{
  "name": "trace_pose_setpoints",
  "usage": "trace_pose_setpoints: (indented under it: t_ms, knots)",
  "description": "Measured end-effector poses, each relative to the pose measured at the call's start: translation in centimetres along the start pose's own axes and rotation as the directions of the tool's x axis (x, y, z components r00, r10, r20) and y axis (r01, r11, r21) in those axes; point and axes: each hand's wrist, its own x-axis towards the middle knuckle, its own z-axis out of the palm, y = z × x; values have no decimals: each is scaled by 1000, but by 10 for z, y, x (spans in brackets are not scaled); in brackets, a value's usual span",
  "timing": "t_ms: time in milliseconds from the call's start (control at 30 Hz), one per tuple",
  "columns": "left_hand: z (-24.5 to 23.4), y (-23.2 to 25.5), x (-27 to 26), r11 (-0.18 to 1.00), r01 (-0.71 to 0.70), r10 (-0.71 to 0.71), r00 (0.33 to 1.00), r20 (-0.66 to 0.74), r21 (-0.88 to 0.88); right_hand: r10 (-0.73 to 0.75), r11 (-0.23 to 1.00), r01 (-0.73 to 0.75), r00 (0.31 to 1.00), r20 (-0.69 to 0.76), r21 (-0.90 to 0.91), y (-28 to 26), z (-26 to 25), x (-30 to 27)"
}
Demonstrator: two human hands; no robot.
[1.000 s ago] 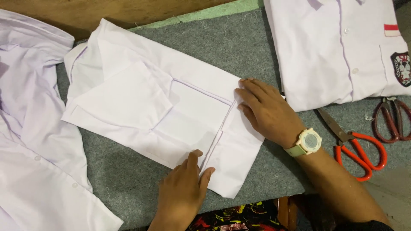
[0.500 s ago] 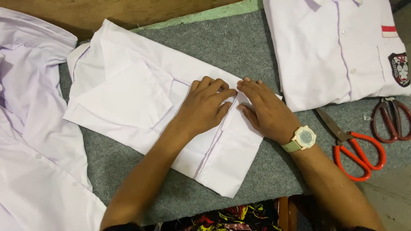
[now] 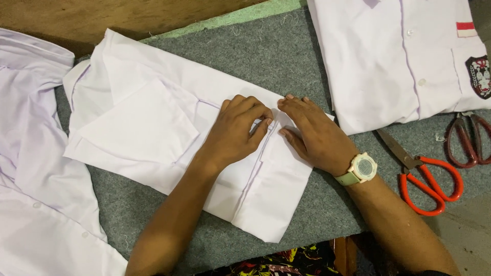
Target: Folding a white long-sleeved shirt into a neat rectangular shape on a padded work surface.
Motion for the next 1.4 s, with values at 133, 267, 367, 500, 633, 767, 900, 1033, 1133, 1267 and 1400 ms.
trace_pose_setpoints:
  t_ms: [133, 267, 367, 500, 633, 767, 900, 1033, 1133, 1267, 1400]
  knots:
    - [0, -4, 1, 997, 32, -35, 999, -37, -72, 3, 1000, -3, 1000, 3, -2, -1, -2, 1]
    - [4, -9, 4, 968, 82, -121, 980, -156, -238, 15, 1000, -15, 1000, 8, 4, -3, -3, 2]
    - [0, 2, 1, 960, 19, -92, 964, -249, -280, 16, 1000, -16, 1000, 17, -13, -4, -4, 4]
    - [12, 21, -22, 998, -59, 54, 953, -298, -6, 1, 999, 2, 999, 52, -53, -2, -4, 0]
    - [28, 88, -67, 932, -129, 136, 991, 4, 340, 52, 998, -42, 964, 262, -44, 3, -7, 1]
    - [78, 101, -112, 909, -111, 52, 987, 154, 401, 26, 994, -3, 978, 205, -112, -1, -4, 3]
    - [83, 92, -117, 891, -101, 36, 988, 152, 443, 12, 989, 20, 978, 209, -148, -2, -5, 3]
    - [74, 99, -124, 898, -113, 84, 993, 88, 426, 18, 1000, -22, 981, 192, 19, -2, -12, 5]
    - [61, 111, -142, 891, -174, 112, 979, 168, 419, 106, 992, -110, 993, 58, 67, -3, -32, -2]
    - [65, 110, -177, 960, -155, 135, 986, 97, 235, 349, 922, -336, 936, 40, -192, -3, -49, -16]
    - [69, 101, -184, 946, -123, 84, 987, 137, 301, 265, 928, -217, 956, 127, -302, 7, -35, -21]
